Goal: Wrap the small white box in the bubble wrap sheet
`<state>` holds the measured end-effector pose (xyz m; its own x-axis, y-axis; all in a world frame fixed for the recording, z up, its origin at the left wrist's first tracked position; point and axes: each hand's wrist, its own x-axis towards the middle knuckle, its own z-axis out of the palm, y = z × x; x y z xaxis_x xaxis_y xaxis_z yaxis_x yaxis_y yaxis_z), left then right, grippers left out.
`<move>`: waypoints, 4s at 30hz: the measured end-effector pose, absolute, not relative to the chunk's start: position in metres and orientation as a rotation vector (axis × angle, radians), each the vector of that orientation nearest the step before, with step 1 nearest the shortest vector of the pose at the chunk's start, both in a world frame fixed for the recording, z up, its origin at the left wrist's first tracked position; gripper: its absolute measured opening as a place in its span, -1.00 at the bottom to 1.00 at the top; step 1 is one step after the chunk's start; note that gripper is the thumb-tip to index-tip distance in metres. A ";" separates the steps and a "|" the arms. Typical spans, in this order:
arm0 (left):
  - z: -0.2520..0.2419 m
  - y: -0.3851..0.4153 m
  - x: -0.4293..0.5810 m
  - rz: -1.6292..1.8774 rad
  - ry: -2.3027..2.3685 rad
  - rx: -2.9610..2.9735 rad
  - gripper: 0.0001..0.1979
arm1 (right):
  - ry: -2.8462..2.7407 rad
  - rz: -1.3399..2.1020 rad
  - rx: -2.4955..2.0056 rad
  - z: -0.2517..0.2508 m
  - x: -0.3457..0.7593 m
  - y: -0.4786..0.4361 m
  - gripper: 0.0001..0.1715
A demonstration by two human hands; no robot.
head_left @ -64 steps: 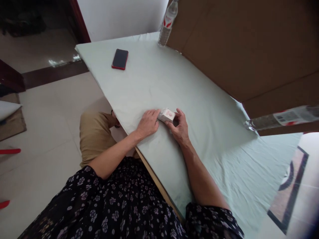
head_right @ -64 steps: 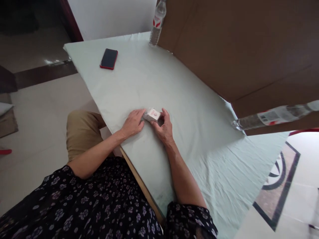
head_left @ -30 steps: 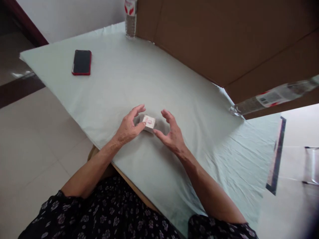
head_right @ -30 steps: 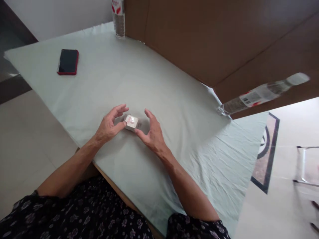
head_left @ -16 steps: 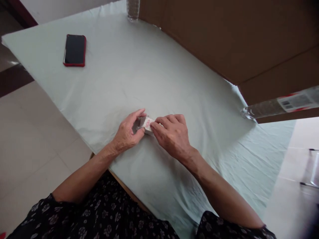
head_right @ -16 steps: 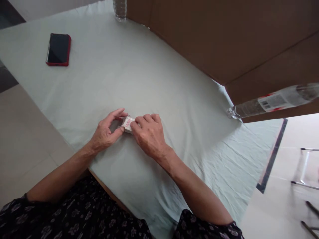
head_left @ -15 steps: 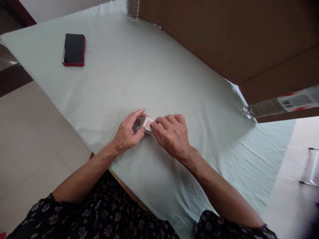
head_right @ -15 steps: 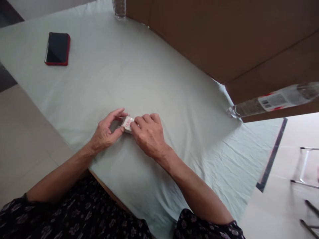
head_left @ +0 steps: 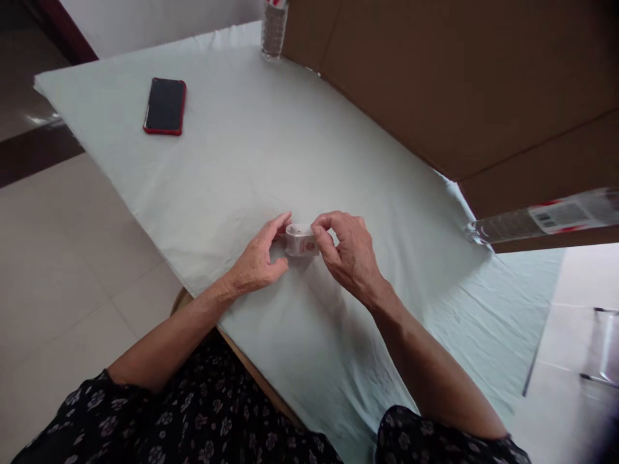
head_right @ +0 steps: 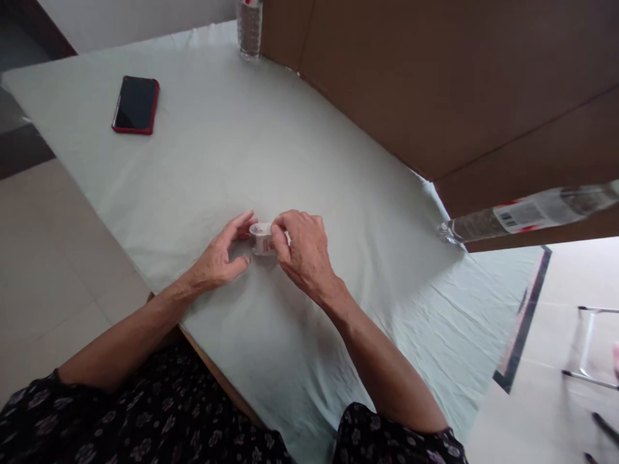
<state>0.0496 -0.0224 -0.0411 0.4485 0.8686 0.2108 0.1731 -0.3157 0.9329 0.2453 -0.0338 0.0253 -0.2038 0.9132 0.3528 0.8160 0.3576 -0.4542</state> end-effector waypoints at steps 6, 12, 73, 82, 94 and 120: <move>-0.043 -0.021 0.051 0.932 0.895 1.790 -0.18 | -1.867 0.359 -1.505 0.042 0.245 -0.032 -0.82; -0.043 -0.020 0.050 0.895 0.850 1.711 -0.20 | -1.903 0.309 -1.481 0.060 0.254 -0.018 -0.82; -0.023 0.004 0.043 1.361 1.376 1.085 -0.64 | -0.988 0.680 -1.597 -0.024 0.298 -0.053 -0.68; 0.014 -0.025 0.026 0.856 1.121 1.861 -0.46 | -1.653 0.903 -1.511 0.015 0.281 -0.086 -0.53; -0.009 -0.037 0.029 0.692 1.131 2.450 -0.50 | -1.929 0.595 -1.579 0.004 0.267 -0.083 -0.51; -0.016 -0.023 0.045 0.361 1.124 2.517 -0.31 | -1.985 0.124 -1.655 -0.012 0.287 -0.102 -0.44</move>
<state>0.0453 -0.0234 -0.0157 0.6511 0.7543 0.0845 0.6623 -0.6190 0.4220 0.2865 -0.1015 -0.0119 -0.0935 0.9331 0.3471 0.8828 0.2389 -0.4044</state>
